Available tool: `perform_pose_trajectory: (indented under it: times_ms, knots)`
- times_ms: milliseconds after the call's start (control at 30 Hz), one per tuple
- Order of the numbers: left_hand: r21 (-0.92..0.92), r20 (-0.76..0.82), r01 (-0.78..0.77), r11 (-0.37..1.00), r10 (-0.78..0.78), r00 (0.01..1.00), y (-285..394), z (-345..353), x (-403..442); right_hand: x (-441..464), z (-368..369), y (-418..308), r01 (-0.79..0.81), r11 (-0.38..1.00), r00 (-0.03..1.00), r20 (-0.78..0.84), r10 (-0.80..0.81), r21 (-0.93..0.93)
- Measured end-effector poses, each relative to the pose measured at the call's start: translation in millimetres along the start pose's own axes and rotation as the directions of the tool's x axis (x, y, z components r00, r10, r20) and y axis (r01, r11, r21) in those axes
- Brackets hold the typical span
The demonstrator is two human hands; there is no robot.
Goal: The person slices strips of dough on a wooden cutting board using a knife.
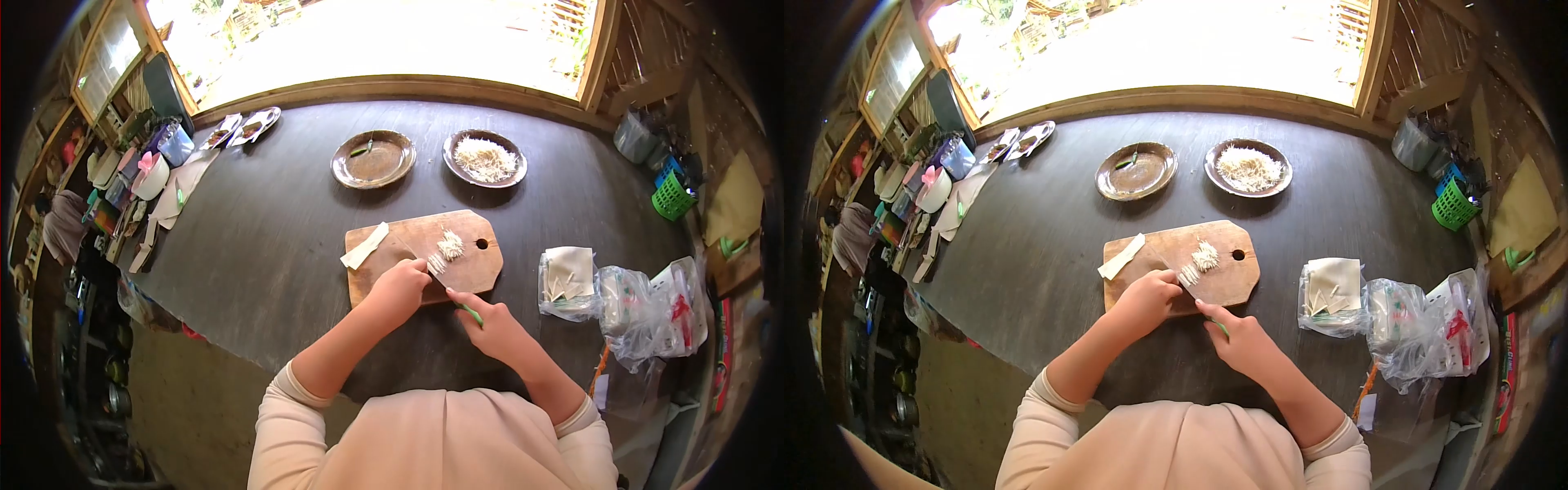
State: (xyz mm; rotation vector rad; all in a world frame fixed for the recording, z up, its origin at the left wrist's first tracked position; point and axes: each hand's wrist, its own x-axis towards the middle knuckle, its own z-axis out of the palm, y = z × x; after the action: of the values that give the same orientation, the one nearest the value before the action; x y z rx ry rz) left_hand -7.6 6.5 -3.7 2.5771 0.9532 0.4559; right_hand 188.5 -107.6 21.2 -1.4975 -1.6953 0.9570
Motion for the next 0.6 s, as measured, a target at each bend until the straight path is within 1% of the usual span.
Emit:
perform_pose_trajectory:
  times_ms: [33, 100, 133, 200, 233, 300, 433, 500, 533, 600]
  knots:
    - [-0.011, -0.009, -0.003, 1.0, 0.003, 1.0, 0, -1, 0, -1, -2, 0, 0.006, 1.0, 1.0, -0.005, -0.006, -0.002]
    - [-0.002, -0.011, -0.008, 1.0, 0.008, 1.0, 0, -2, 1, -6, -7, -1, -0.062, 0.998, 0.997, 0.051, 0.063, -0.023]
    - [0.005, -0.002, -0.01, 1.0, 0.01, 1.0, 0, -2, 0, -6, -9, -5, -0.062, 0.998, 0.996, 0.056, 0.064, -0.029]
    - [0.004, -0.001, -0.013, 1.0, 0.013, 1.0, -2, 0, 0, -6, -11, -18, -0.195, 0.98, 0.973, 0.118, 0.199, -0.047]
    - [0.009, 0.003, -0.021, 1.0, 0.021, 1.0, -2, 0, 0, -4, -8, -13, -0.195, 0.98, 0.973, 0.119, 0.199, -0.048]
    - [0.013, 0.006, -0.002, 1.0, 0.002, 1.0, 1, -2, 2, -1, 1, 0, -0.064, 0.998, 0.997, 0.028, 0.065, -0.028]
    - [0.03, 0.021, 0.002, 1.0, -0.003, 1.0, 1, -2, 1, 0, 2, -1, -0.049, 0.999, 0.999, 0.011, 0.049, -0.009]
    - [0.027, 0.021, -0.001, 1.0, 0.0, 1.0, 1, -3, 1, -3, -2, 2, 0.003, 1.0, 1.0, -0.009, -0.003, 0.009]
    - [0.017, 0.025, 0.004, 1.0, -0.005, 1.0, 0, -2, 1, -5, -4, -3, 0.007, 1.0, 1.0, -0.006, -0.007, 0.003]
    - [0.014, 0.016, 0.001, 1.0, -0.001, 1.0, 0, -1, 1, -11, -8, -17, -0.125, 0.988, 0.989, 0.067, 0.131, -0.088]
